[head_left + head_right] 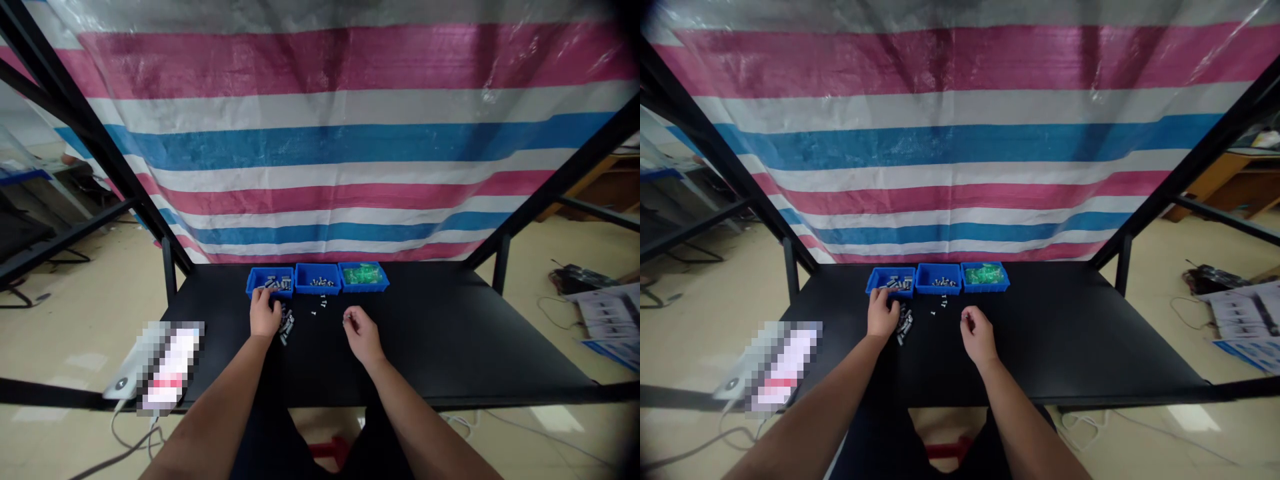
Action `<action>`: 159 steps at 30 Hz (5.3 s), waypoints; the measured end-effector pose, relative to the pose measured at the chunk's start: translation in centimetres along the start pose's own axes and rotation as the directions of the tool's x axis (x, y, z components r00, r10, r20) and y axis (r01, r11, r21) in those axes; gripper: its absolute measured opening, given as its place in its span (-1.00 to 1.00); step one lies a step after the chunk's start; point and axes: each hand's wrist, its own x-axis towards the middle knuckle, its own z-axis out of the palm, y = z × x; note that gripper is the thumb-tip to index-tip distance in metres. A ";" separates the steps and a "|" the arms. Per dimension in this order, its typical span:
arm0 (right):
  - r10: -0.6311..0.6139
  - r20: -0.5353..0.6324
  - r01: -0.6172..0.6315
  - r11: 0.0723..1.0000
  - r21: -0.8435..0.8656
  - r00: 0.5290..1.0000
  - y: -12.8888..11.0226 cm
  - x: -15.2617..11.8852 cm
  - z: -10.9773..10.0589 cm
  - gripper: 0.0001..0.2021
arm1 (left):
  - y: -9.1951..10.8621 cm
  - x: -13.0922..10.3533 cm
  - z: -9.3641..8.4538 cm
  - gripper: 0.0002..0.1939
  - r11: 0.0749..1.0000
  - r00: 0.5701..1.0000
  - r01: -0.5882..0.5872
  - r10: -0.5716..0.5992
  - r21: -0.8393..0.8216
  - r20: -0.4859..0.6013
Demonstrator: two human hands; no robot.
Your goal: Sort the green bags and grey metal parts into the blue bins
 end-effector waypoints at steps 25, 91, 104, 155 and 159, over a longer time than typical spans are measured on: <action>-0.093 -0.036 0.088 0.989 -0.116 0.995 -3.9 5.7 -0.2 -0.88 | 0.0 0.1 0.1 -0.67 0.999 0.999 0.025 -0.023 -0.038 0.045; -0.045 0.441 0.293 0.807 -0.512 0.896 -7.7 11.6 1.7 -0.80 | 0.5 0.1 -0.1 -0.69 0.994 0.995 0.084 -0.080 -0.067 0.056; 0.179 0.298 0.086 0.711 -0.698 0.938 -7.5 13.9 3.2 -0.84 | 0.5 0.2 0.0 -0.69 0.994 0.996 0.080 -0.076 -0.075 0.045; -0.198 0.435 0.421 0.751 -0.509 0.878 -7.8 10.3 3.1 -0.76 | 0.3 0.2 0.1 -0.66 0.991 0.998 0.014 -0.006 -0.130 0.060; -0.107 0.372 0.336 0.699 -0.631 0.922 -7.2 10.5 2.3 -0.76 | 0.0 0.3 0.4 -0.61 0.988 0.997 0.014 -0.002 -0.153 0.073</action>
